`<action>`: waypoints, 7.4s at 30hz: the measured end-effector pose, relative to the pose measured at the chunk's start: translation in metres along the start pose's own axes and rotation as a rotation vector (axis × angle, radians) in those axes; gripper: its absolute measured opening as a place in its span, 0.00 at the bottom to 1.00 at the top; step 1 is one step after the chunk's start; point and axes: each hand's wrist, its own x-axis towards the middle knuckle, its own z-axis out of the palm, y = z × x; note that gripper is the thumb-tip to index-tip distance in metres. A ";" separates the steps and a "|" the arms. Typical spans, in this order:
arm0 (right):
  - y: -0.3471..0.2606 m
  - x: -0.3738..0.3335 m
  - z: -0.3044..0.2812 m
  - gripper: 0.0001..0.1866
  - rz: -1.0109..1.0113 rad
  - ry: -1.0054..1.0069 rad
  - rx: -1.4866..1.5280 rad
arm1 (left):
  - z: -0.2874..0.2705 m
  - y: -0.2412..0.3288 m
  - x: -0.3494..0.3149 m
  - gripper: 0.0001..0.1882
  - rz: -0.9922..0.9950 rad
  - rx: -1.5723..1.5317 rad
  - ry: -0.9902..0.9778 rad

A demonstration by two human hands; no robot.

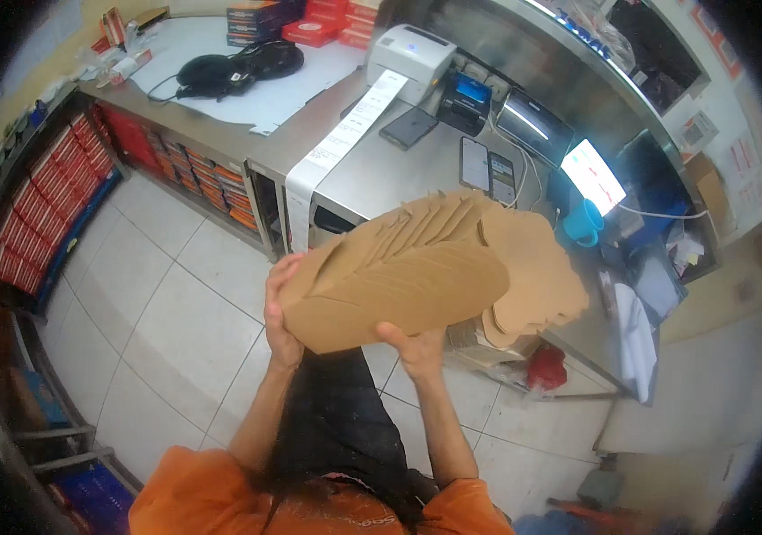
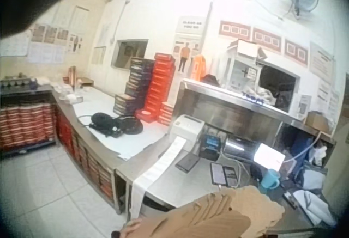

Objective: The person folds cardboard pieces by hand to assemble small food containers and stacks the completed containers into a large pile on a stainless steel counter.

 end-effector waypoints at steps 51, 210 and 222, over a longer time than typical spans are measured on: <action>-0.014 0.046 -0.104 0.37 -0.360 0.122 -0.958 | 0.092 -0.061 0.060 0.52 -0.207 0.272 -0.364; -0.029 -0.036 -0.074 0.08 -0.435 0.089 -0.699 | 0.097 0.013 -0.059 0.08 -0.435 0.190 -0.313; -0.008 -0.055 -0.075 0.05 -0.157 0.198 -0.225 | 0.095 -0.011 -0.082 0.25 -0.646 -0.398 -0.030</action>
